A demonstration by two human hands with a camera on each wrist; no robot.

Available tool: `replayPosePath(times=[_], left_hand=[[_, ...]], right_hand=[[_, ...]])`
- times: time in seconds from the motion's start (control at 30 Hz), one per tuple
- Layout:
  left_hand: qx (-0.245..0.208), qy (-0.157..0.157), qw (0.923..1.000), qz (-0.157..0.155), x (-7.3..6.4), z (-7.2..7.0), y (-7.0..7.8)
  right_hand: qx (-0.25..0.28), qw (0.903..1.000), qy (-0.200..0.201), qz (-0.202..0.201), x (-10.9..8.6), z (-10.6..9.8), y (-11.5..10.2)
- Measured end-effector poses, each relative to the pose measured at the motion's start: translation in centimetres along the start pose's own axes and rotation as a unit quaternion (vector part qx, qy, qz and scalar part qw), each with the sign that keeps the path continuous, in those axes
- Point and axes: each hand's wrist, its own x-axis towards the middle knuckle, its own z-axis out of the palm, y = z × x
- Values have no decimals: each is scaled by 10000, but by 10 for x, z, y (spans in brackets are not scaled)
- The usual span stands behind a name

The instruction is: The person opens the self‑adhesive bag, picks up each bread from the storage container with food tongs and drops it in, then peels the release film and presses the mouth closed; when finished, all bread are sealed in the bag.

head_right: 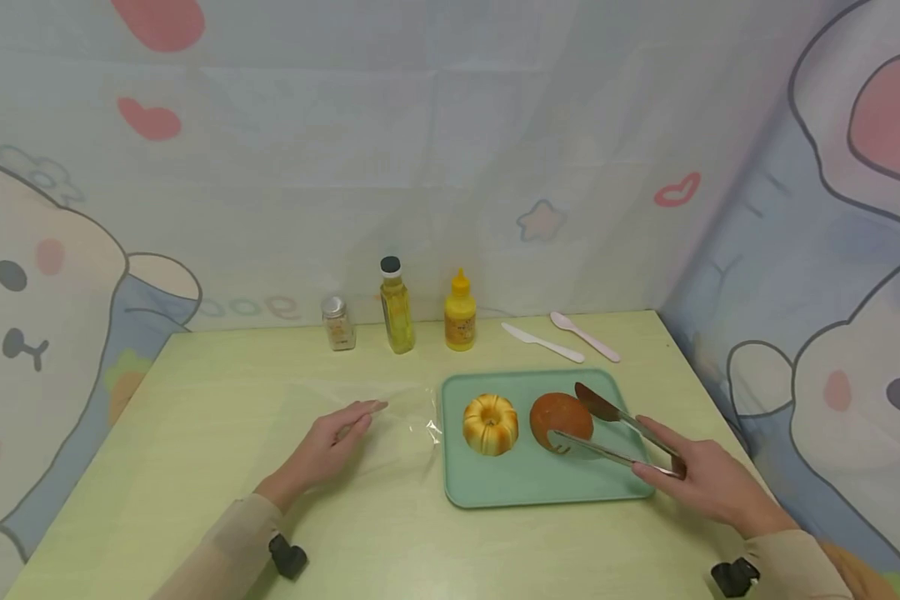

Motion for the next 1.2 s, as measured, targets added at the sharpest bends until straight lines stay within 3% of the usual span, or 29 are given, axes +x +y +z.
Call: replayPosePath(times=[0.33,0.73,1.0,1.2], left_hand=[[-38,-63,9999,-144,-1,-1,1],[10,-18,10000,52,1,1,0],[126,-17,9998,160,1,-2,3],[198,-38,9998,-26,-1,-4,6]], right_hand=[[-188,9996,13,-218,5,9,2],[-394,9984,-40,-408,8,5,-1],[-600,9972,76,-434,5,3,-4],[-628,9962,329,-500,8,-3,-9]])
